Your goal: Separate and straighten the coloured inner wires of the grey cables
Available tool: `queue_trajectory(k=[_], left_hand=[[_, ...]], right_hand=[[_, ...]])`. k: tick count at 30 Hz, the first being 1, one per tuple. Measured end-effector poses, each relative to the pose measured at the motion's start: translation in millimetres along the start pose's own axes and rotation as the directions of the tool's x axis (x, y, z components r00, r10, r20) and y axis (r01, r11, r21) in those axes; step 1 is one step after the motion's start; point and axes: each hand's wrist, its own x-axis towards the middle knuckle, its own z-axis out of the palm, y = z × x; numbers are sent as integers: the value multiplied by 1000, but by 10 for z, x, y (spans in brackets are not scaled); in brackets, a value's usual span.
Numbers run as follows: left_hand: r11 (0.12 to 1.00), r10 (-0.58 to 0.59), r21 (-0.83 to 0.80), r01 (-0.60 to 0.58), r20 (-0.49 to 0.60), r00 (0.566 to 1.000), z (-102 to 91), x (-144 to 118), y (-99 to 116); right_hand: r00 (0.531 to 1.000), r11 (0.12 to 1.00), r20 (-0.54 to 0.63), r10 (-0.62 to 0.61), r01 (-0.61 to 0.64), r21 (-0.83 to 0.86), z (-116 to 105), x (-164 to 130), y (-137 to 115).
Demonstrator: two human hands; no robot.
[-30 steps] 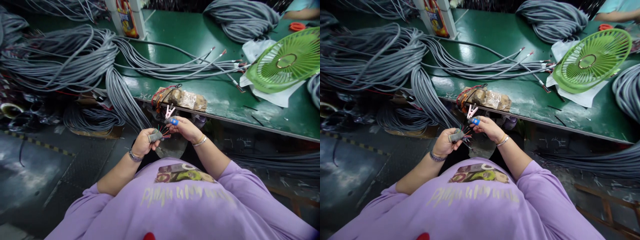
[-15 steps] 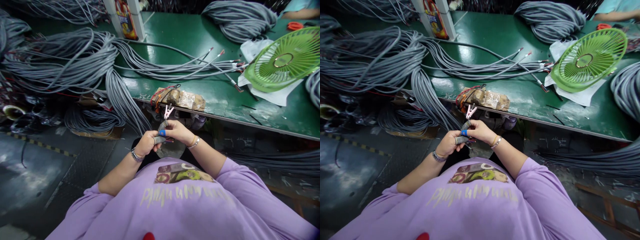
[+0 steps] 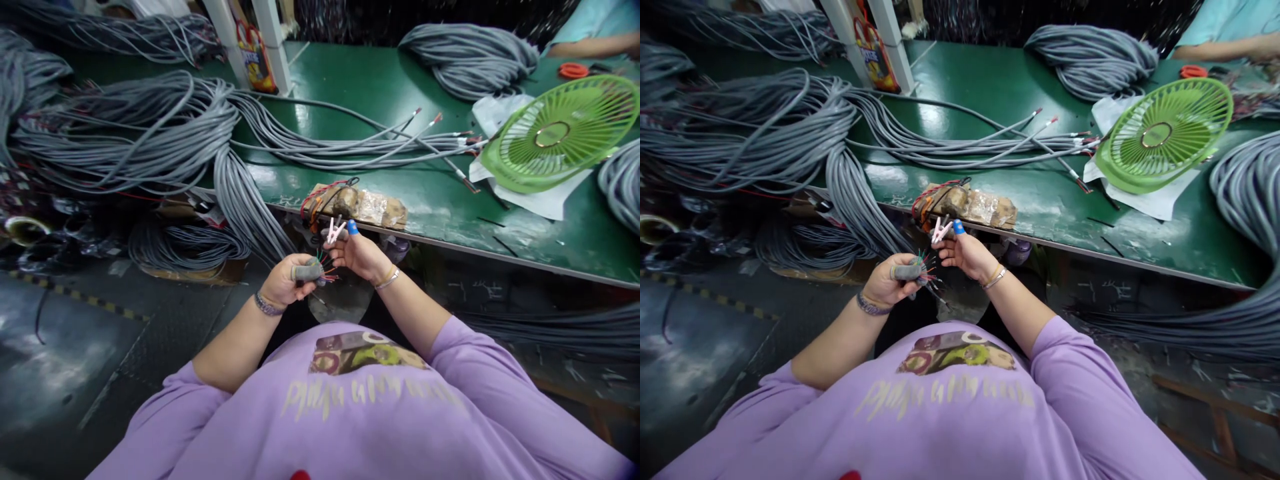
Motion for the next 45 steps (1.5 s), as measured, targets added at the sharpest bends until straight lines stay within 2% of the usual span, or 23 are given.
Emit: queue_trajectory(k=[3, 6, 8, 16, 19, 23, 26, 30, 34, 38, 41, 45], left_hand=[[999, 9, -45, -8, 17, 1000, 43, 84, 74], [995, 25, -96, -25, 6, 1000, 93, 149, 113], [992, 28, -121, -27, 8, 1000, 110, 179, 115], [990, 23, -138, -17, 44, 999, 90, 268, 59], [990, 27, -139, -19, 54, 998, 87, 295, 48], [992, 15, -126, -11, 38, 999, 94, 323, 34], [991, 15, -131, -13, 18, 1000, 91, 338, 20], [992, 27, -120, -27, 5, 1000, 67, 318, 10], [1000, 24, -7, -24, -1, 1000, 78, 207, -4], [994, 93, 56, -89, -85, 992, 151, 79, -44], [990, 132, 63, -123, -156, 979, 199, 43, -61], [991, 132, 33, -127, -204, 970, 221, 60, -40]], right_hand=[[994, 991, 47, -100, 104, -80, 65, 45, 23], [971, 962, -15, -238, 233, -142, 82, 111, 107], [959, 955, -57, -278, 269, -124, 85, 148, 157], [976, 970, -132, -171, 190, 149, 181, 212, 143], [969, 954, -175, -174, 210, 213, 199, 233, 140], [961, 932, -176, -211, 252, 259, 203, 253, 154], [966, 932, -159, -201, 239, 272, 206, 243, 154], [986, 947, -108, -130, 156, 280, 181, 190, 135], [997, 963, -6, -76, 75, 261, 103, 136, 124], [997, 971, 51, -61, 48, 233, 81, 88, 96], [995, 978, 24, -99, 93, 188, 109, 56, 72], [967, 962, -43, -252, 255, 98, 98, 65, 116]])
